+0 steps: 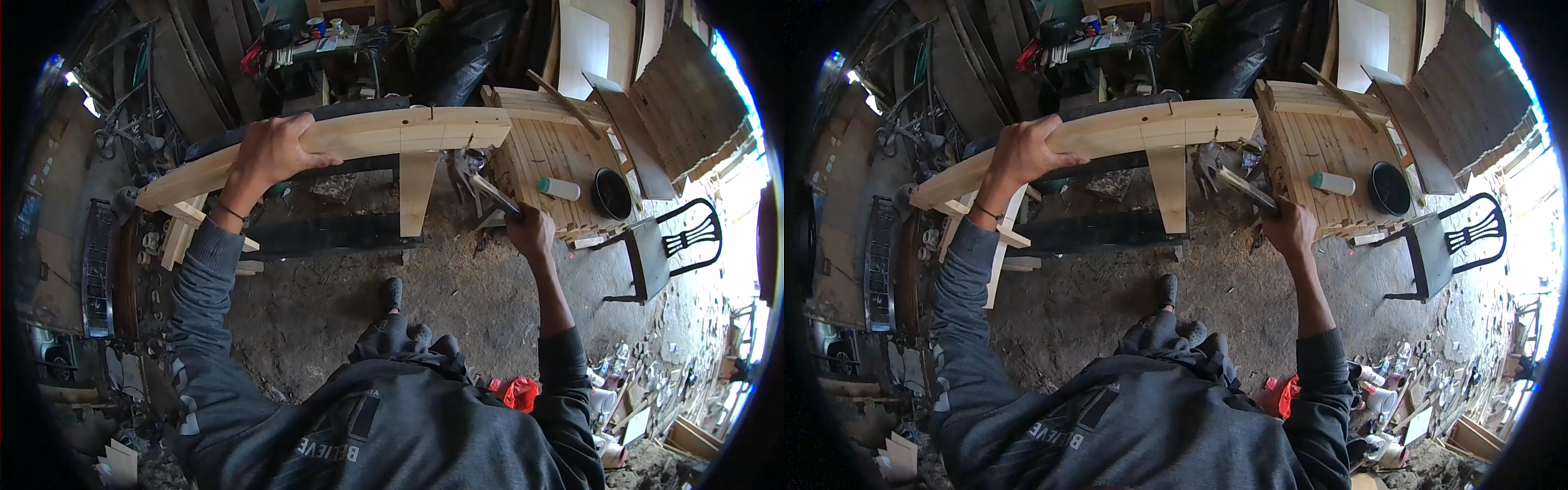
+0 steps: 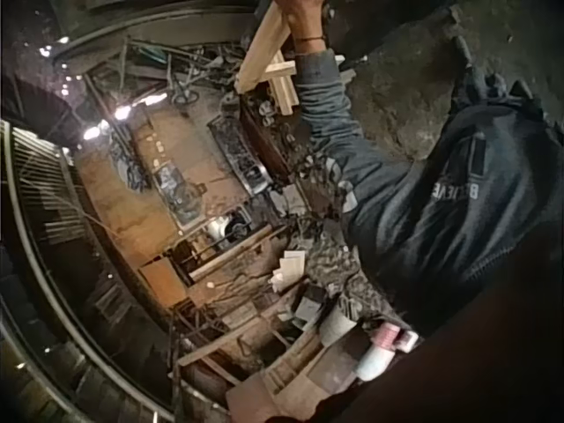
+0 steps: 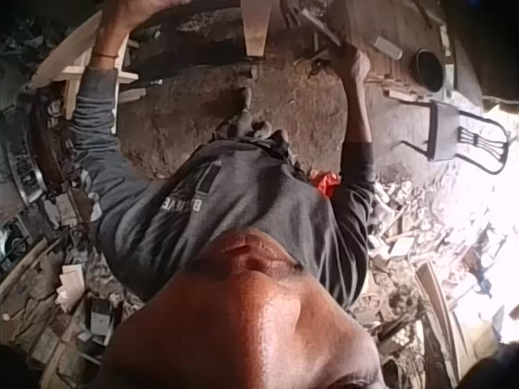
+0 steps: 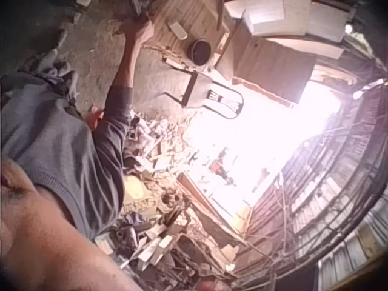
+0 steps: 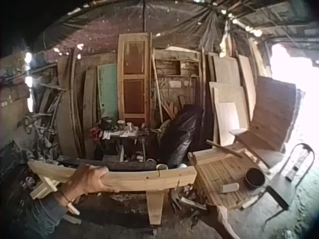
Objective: The person removes nails from wooden planks using a hammer, applies glue to wooden blocks, and fastens wooden pieces together by hammering nails into the joints.
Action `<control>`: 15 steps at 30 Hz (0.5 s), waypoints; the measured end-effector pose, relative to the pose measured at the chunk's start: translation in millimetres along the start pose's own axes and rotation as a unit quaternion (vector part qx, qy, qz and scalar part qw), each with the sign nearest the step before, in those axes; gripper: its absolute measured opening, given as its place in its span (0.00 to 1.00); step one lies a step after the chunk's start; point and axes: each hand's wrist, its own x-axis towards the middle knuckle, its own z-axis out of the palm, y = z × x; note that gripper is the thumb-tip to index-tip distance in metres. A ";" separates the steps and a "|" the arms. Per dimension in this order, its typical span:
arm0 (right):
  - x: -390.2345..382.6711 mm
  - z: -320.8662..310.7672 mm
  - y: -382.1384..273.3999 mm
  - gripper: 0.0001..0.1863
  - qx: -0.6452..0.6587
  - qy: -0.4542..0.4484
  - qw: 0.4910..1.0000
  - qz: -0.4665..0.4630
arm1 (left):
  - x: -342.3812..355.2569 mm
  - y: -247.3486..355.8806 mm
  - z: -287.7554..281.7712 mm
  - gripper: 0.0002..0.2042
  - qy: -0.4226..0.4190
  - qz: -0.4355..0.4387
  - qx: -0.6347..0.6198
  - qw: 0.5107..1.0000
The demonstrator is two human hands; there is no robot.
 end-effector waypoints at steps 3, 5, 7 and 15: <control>-7.7 -10.5 -5.2 0.07 0.036 0.012 0.998 -0.051 | -2.0 3.3 -0.7 0.32 0.039 0.022 -0.009 0.999; -8.9 -19.5 -14.4 0.07 0.062 0.010 0.992 -0.106 | -4.3 4.5 0.3 0.32 0.064 0.037 -0.020 0.997; 0.2 -23.0 -25.0 0.07 0.098 0.009 0.961 -0.259 | -6.4 1.8 0.7 0.32 0.047 0.027 -0.014 0.998; 3.3 -13.7 6.9 0.07 0.056 -0.014 0.991 -0.122 | -3.2 6.6 1.1 0.32 0.078 0.034 -0.008 0.996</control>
